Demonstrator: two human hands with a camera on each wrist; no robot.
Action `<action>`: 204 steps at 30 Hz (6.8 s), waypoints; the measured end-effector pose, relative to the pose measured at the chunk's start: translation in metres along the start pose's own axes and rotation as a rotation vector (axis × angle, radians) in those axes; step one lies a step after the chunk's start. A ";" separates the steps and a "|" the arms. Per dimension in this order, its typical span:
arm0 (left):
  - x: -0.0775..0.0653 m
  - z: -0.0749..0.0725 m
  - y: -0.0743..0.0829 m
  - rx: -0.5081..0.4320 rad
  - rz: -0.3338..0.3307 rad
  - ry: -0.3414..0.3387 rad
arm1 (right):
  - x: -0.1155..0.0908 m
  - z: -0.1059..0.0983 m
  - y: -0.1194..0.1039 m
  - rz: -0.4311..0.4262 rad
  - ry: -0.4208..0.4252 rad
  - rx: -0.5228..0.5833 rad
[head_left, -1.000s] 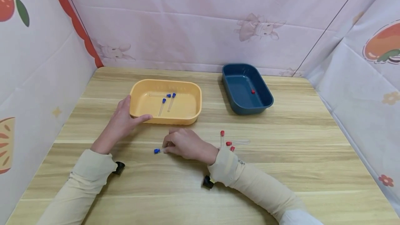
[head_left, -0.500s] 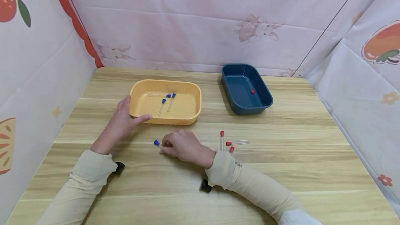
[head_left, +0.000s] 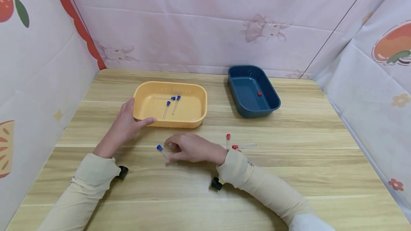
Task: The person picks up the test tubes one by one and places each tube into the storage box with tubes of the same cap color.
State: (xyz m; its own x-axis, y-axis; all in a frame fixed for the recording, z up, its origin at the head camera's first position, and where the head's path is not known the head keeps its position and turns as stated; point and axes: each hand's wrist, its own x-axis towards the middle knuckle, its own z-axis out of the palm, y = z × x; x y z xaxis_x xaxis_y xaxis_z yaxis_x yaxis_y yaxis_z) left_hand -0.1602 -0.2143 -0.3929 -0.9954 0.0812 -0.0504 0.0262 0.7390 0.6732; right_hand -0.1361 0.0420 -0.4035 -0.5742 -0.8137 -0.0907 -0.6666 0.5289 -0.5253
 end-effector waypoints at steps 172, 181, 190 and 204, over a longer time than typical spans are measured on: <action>-0.005 0.004 0.005 -0.030 -0.027 0.033 | 0.060 -0.088 0.075 0.339 0.095 -0.353; -0.004 0.004 0.006 -0.026 -0.039 0.023 | 0.059 -0.089 0.079 0.327 0.105 -0.316; -0.006 0.003 0.008 -0.009 -0.056 0.010 | 0.045 -0.095 0.082 0.152 0.273 -0.188; -0.005 0.003 0.008 -0.009 -0.053 0.016 | -0.006 -0.120 0.077 0.152 0.560 0.019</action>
State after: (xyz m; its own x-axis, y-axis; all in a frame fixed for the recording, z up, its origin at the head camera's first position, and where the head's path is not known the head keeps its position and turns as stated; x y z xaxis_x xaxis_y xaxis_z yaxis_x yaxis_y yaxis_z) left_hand -0.1543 -0.2071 -0.3899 -0.9968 0.0314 -0.0739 -0.0269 0.7359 0.6765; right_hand -0.2413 0.1163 -0.3423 -0.8300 -0.4747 0.2930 -0.5517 0.6211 -0.5567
